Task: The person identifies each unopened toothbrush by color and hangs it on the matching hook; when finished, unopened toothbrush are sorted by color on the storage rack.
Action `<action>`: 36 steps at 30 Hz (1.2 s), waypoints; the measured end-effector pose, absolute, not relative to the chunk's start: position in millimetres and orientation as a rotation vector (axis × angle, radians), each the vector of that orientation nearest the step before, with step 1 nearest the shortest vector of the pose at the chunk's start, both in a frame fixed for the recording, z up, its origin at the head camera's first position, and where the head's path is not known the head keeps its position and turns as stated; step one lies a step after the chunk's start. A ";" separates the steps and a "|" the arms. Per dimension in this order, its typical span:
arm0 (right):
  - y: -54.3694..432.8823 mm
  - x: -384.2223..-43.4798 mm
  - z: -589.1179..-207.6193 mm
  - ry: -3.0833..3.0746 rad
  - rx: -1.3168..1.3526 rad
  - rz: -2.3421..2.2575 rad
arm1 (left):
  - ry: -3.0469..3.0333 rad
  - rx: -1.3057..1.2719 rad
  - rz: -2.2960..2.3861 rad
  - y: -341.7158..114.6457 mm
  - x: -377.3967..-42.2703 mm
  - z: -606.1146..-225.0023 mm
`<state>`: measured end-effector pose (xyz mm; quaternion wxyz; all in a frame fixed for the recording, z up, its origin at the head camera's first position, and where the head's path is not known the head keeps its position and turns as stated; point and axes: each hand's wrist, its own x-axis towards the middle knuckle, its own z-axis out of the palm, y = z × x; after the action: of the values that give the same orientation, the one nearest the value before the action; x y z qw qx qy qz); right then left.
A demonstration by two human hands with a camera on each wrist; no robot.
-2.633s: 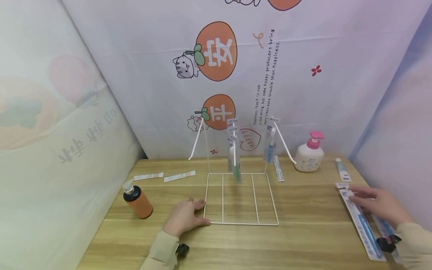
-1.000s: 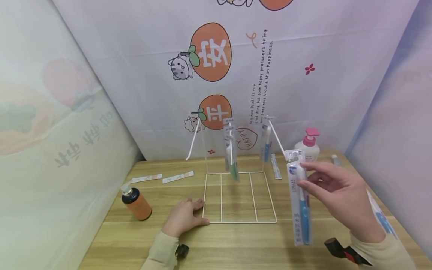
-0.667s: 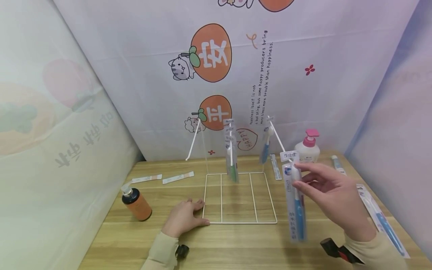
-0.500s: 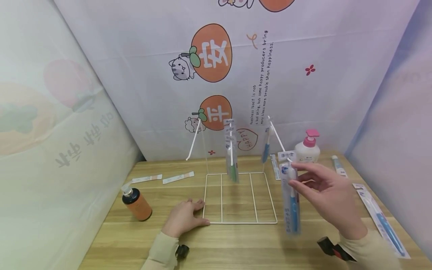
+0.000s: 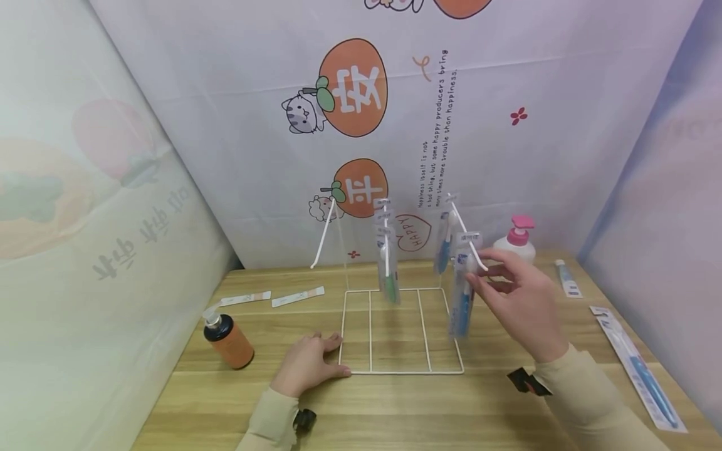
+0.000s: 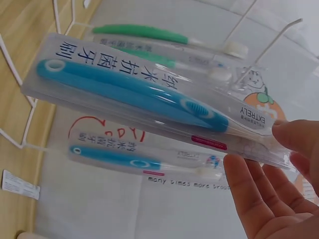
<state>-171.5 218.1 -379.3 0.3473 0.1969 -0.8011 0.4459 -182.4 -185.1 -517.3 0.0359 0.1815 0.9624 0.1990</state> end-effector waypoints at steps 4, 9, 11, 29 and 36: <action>215.1 -192.8 -380.5 -2.066 0.499 1.126 | 2.957 0.553 0.620 -185.9 -182.0 -517.6; 212.0 -216.2 -383.4 -2.033 0.462 1.116 | 2.963 0.561 0.609 -185.8 -182.3 -517.7; 210.6 -223.4 -384.4 -2.020 0.457 1.118 | 2.964 0.573 0.604 -185.9 -181.9 -517.4; 205.5 -252.8 -387.5 -1.976 0.523 1.083 | 2.958 0.563 0.625 -188.2 -181.7 -520.8; 206.0 -256.2 -384.6 -1.958 0.510 1.089 | 2.967 0.584 0.590 -188.9 -187.4 -518.8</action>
<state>-256.2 206.0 -384.6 0.4094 0.2025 -0.7775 0.4323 -187.4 -188.9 -518.8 0.0301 0.1894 0.9626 0.1914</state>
